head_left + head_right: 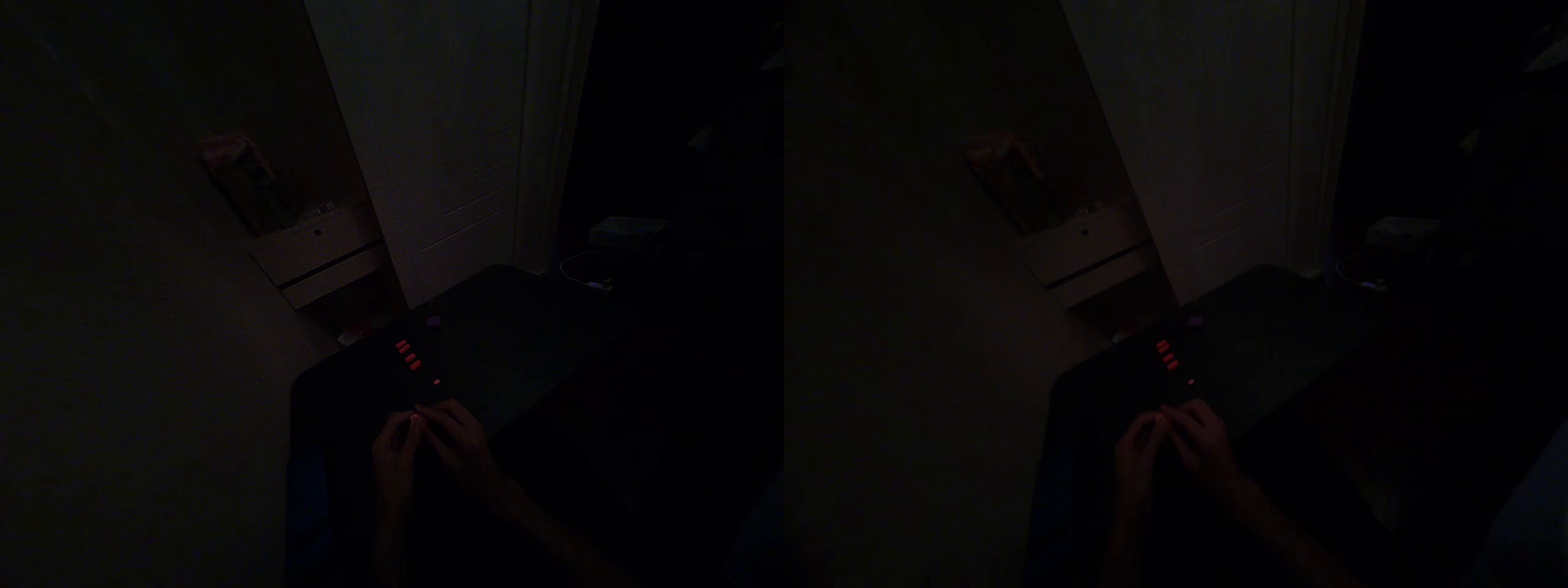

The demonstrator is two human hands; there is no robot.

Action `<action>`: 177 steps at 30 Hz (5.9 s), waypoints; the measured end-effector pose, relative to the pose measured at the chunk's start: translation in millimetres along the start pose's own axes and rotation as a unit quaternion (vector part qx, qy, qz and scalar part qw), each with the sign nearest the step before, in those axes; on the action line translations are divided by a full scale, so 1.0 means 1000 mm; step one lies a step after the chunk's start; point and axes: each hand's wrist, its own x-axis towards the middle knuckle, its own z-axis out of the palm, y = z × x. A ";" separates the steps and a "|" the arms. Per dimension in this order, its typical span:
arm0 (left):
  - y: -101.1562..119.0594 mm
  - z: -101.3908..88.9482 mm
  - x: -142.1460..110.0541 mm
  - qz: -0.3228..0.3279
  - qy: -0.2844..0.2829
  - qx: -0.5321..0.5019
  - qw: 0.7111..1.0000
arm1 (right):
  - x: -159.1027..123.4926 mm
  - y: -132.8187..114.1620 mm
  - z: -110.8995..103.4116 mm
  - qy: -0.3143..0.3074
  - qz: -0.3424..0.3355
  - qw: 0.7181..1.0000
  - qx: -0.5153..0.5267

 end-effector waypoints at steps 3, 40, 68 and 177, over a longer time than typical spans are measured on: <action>0.004 0.001 0.000 0.006 0.002 0.004 1.000 | 0.001 -0.001 0.001 -0.008 -0.004 1.000 0.002; -0.002 -0.002 0.003 -0.046 -0.004 -0.034 0.998 | 0.006 -0.002 -0.002 -0.026 0.008 1.000 0.008; -0.020 -0.004 0.011 -0.053 0.036 -0.135 0.989 | 0.003 0.004 -0.002 -0.046 -0.031 0.998 0.008; -0.016 -0.001 0.008 -0.048 0.005 -0.108 0.993 | 0.010 0.001 -0.003 -0.015 0.079 0.994 0.078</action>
